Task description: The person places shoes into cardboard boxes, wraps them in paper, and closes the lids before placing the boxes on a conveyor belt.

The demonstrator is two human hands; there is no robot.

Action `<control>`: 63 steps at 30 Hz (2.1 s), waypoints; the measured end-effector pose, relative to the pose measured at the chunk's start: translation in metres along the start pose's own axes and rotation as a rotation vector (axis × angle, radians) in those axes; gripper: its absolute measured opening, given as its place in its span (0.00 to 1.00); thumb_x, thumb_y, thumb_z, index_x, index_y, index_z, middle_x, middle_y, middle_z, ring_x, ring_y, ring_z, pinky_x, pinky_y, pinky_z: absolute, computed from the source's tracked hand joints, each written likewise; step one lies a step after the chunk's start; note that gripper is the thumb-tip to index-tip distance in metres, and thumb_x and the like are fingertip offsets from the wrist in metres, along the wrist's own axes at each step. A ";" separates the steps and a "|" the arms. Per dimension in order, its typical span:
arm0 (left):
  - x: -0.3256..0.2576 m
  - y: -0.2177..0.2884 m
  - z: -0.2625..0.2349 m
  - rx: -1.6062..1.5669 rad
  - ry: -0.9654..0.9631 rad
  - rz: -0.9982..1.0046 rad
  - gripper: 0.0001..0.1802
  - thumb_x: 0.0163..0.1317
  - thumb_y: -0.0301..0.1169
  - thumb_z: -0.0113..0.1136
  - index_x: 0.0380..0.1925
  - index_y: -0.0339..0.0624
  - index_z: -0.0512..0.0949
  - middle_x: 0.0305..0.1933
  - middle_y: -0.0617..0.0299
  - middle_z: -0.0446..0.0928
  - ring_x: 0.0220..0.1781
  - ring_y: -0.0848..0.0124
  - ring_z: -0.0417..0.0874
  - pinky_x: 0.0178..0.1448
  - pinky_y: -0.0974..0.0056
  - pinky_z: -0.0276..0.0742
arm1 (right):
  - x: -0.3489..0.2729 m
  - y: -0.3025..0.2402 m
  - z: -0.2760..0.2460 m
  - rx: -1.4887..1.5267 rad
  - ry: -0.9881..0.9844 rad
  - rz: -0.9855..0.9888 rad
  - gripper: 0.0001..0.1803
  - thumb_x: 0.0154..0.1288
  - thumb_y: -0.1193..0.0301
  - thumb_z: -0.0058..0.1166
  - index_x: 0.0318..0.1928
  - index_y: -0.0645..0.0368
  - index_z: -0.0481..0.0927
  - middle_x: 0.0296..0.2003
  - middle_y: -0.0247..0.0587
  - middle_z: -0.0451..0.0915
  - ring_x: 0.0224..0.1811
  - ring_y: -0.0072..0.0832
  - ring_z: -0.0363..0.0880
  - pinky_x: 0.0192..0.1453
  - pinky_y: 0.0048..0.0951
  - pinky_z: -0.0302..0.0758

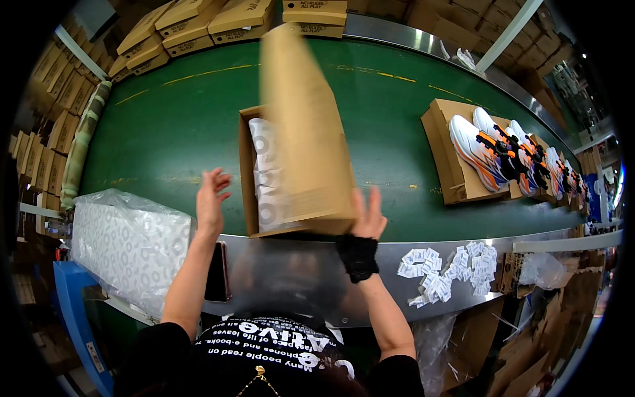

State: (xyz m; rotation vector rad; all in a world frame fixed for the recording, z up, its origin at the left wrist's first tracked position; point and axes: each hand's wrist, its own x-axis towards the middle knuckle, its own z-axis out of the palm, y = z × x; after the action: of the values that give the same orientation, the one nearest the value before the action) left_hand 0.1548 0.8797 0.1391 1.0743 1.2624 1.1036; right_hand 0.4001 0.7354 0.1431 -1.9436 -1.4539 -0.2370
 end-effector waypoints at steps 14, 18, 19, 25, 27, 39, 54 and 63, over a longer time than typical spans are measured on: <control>0.027 -0.032 -0.013 -0.370 -0.407 -0.439 0.33 0.52 0.52 0.52 0.51 0.39 0.66 0.49 0.56 0.70 0.50 0.68 0.72 0.51 0.64 0.69 | -0.009 -0.024 0.021 -0.262 -0.301 -0.305 0.34 0.46 0.82 0.44 0.55 0.37 0.67 0.57 0.47 0.62 0.59 0.49 0.57 0.46 0.44 0.63; 0.024 0.022 0.003 -0.472 -0.464 -0.383 0.32 0.53 0.50 0.50 0.50 0.36 0.66 0.46 0.53 0.72 0.45 0.67 0.76 0.49 0.64 0.72 | 0.032 -0.050 -0.021 -0.290 -0.270 -0.335 0.30 0.45 0.79 0.47 0.52 0.41 0.69 0.55 0.45 0.65 0.57 0.44 0.61 0.48 0.43 0.61; 0.024 0.032 -0.002 -0.469 -0.500 -0.425 0.32 0.53 0.51 0.50 0.50 0.35 0.66 0.45 0.52 0.73 0.43 0.66 0.77 0.48 0.64 0.73 | 0.041 -0.059 -0.036 -0.202 -0.303 -0.340 0.33 0.41 0.77 0.52 0.53 0.42 0.68 0.54 0.44 0.66 0.56 0.41 0.62 0.48 0.43 0.61; -0.037 0.004 -0.022 -0.193 -0.465 -0.431 0.34 0.51 0.51 0.53 0.50 0.35 0.66 0.47 0.54 0.72 0.46 0.68 0.75 0.49 0.64 0.72 | 0.053 -0.075 -0.110 0.175 -0.743 -0.459 0.29 0.47 0.64 0.58 0.53 0.50 0.68 0.54 0.45 0.65 0.54 0.39 0.64 0.55 0.38 0.59; -0.075 0.006 -0.019 0.080 -0.524 -0.237 0.37 0.48 0.46 0.56 0.55 0.36 0.62 0.52 0.56 0.68 0.50 0.69 0.72 0.54 0.65 0.66 | 0.052 -0.061 -0.090 0.262 -0.517 -0.356 0.28 0.48 0.63 0.58 0.52 0.54 0.68 0.53 0.47 0.66 0.54 0.41 0.65 0.57 0.36 0.60; -0.168 -0.057 -0.047 -0.197 -0.602 -0.557 0.35 0.49 0.48 0.55 0.53 0.38 0.64 0.53 0.57 0.68 0.53 0.69 0.69 0.53 0.66 0.67 | 0.075 -0.049 0.049 0.221 -0.839 0.084 0.35 0.45 0.41 0.49 0.24 0.68 0.78 0.29 0.53 0.78 0.37 0.37 0.77 0.43 0.33 0.71; -0.216 0.029 -0.179 -0.698 -0.164 -0.091 0.22 0.56 0.45 0.47 0.45 0.41 0.68 0.42 0.57 0.71 0.42 0.67 0.73 0.45 0.61 0.72 | 0.043 0.140 0.005 0.439 0.219 0.495 0.20 0.50 0.58 0.53 0.36 0.64 0.76 0.35 0.50 0.76 0.40 0.42 0.74 0.46 0.35 0.69; -0.221 0.007 -0.231 -0.566 0.706 -0.166 0.25 0.56 0.45 0.48 0.52 0.48 0.60 0.50 0.54 0.64 0.48 0.62 0.70 0.48 0.58 0.69 | 0.036 0.295 -0.018 1.066 0.483 1.236 0.21 0.46 0.56 0.62 0.30 0.58 0.71 0.16 0.39 0.72 0.13 0.26 0.69 0.10 0.27 0.61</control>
State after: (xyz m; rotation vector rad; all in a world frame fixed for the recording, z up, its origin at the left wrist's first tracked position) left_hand -0.0767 0.6621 0.1755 0.1375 1.4021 1.6505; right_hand 0.6832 0.7123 0.0536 -1.3499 0.1534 0.5071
